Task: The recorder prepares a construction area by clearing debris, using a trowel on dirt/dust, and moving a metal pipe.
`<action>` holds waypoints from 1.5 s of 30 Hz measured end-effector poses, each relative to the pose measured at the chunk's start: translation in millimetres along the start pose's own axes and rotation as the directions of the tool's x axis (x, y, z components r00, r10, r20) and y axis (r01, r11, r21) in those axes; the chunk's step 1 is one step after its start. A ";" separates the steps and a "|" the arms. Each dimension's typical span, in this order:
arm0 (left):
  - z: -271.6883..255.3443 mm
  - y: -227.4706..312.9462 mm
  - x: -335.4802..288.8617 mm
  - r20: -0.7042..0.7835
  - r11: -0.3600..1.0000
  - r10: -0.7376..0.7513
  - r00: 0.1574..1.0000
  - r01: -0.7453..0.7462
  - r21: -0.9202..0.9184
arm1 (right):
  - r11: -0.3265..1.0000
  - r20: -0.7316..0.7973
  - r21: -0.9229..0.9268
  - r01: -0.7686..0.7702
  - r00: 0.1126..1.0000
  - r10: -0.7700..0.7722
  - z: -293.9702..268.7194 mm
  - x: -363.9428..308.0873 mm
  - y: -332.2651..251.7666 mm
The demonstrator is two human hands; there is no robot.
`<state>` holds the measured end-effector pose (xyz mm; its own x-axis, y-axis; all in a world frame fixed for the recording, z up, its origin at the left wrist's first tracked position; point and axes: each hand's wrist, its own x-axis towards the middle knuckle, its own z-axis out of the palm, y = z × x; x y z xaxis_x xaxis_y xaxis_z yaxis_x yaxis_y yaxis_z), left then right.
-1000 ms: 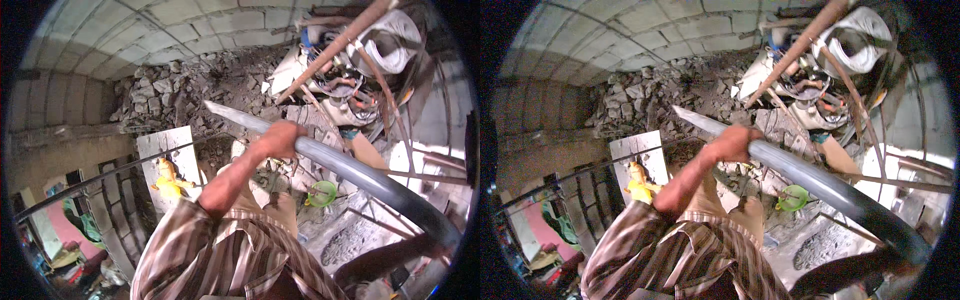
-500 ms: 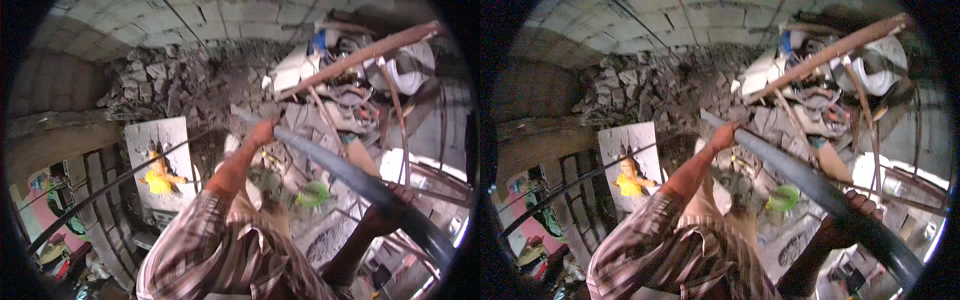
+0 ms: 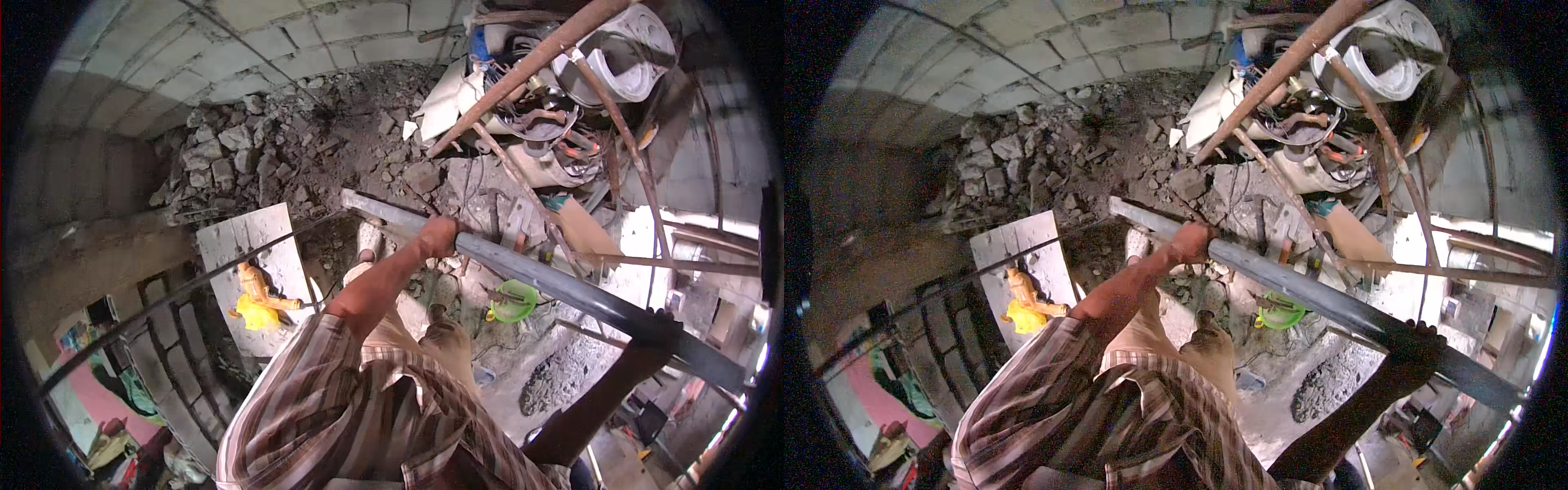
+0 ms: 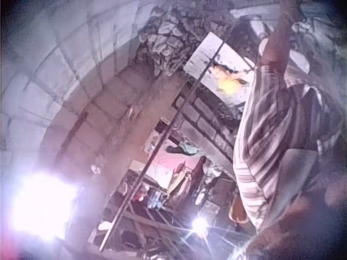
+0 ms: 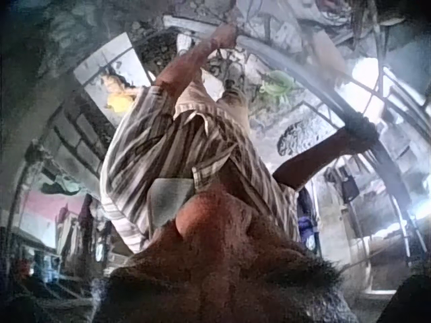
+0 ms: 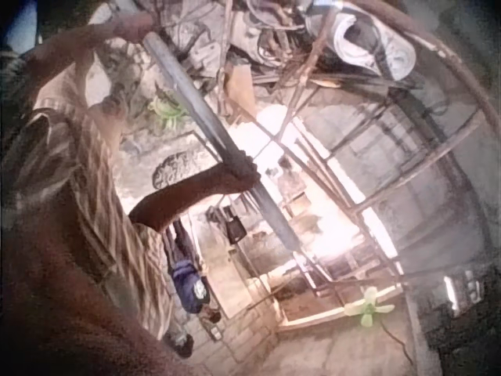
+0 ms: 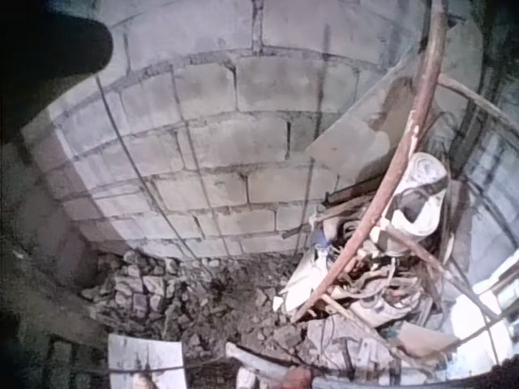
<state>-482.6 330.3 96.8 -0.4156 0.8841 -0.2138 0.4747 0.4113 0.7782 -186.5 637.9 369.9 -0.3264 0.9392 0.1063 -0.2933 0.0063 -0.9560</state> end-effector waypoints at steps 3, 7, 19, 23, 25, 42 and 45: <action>-14.7 20.8 -9.3 -0.052 1.000 0.013 0.999 -0.013 0.008 | 0.984 -0.289 -0.145 0.104 0.947 -0.143 62.3 6.3 -48.6; -41.5 50.9 -19.8 -0.277 0.991 0.071 0.958 -0.100 -0.092 | 0.380 0.290 -0.673 0.635 0.699 -0.654 105.8 20.0 -122.4; -9.0 -43.0 8.5 -0.181 0.961 -0.036 0.983 -0.015 -0.275 | 0.951 0.274 -0.193 0.240 0.944 -0.183 140.3 1.9 -19.9; 28.3 -42.1 35.3 0.014 0.983 0.017 1.000 -0.014 -0.184 | 0.824 -0.143 -0.522 0.219 0.930 -0.338 78.3 7.1 -11.1; 21.2 -7.3 38.0 0.057 0.983 0.049 0.997 -0.038 -0.180 | 0.823 0.014 -0.507 0.257 0.957 -0.290 14.8 19.1 -34.0; 18.4 -120.1 37.4 0.003 0.983 0.112 0.994 -0.111 -0.148 | 0.992 0.077 0.050 0.113 0.990 -0.117 105.9 -30.8 41.1; 40.8 -91.2 64.0 0.232 0.995 -0.101 0.968 0.093 0.041 | 0.989 -0.123 -0.068 0.129 0.983 -0.137 45.2 -32.5 59.4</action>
<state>-520.9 358.5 -11.9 -0.2698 0.8655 -0.4221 0.4655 0.5010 0.7296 -234.0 592.3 322.0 -0.1699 0.9646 0.2015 -0.2709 0.1508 -0.9507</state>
